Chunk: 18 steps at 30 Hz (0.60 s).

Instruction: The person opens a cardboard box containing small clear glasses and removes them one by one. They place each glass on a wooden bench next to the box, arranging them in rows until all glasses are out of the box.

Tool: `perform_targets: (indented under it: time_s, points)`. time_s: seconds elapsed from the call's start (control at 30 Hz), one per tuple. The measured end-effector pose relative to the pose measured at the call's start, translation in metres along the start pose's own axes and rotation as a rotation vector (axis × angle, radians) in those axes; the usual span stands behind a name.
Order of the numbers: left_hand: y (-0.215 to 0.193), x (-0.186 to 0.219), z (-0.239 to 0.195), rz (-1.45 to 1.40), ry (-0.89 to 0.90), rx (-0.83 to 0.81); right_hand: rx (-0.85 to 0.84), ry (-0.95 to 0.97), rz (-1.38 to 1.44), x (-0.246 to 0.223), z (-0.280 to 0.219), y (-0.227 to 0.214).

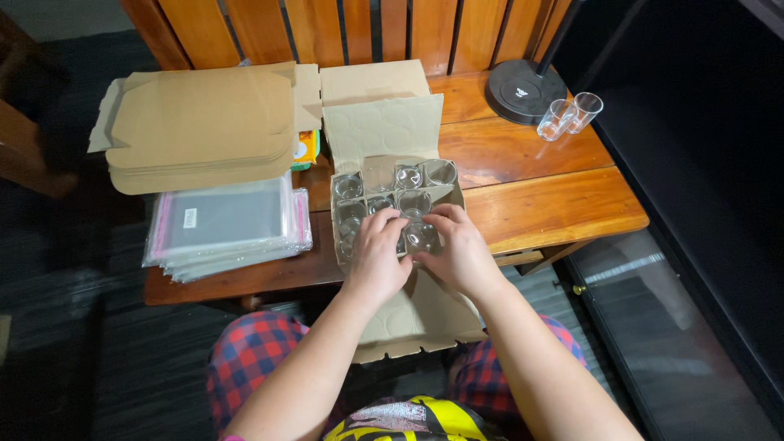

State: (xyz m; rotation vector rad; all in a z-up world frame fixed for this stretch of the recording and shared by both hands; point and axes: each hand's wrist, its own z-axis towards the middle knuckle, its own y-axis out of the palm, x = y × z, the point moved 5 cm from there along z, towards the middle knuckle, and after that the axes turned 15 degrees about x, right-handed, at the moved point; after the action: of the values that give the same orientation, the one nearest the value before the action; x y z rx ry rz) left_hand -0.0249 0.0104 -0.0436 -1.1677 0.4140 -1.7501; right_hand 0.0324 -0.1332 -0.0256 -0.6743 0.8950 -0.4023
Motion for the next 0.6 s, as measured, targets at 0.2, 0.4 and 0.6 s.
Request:
perform_targets:
  time_s: [0.2,0.4,0.6]
  points:
    - [0.0018,0.0019,-0.0004,0.052,0.002,-0.031,-0.005,0.051,-0.026,0.0048,0.0003,0.0066]
    - [0.0016,0.0032,-0.0008,0.078,-0.01,-0.048,0.0,0.121,-0.03,0.008,-0.0006,0.0068]
    - [0.0045,0.0027,-0.002,0.088,-0.014,-0.033,-0.023,0.128,-0.028,0.0109,0.0009,0.009]
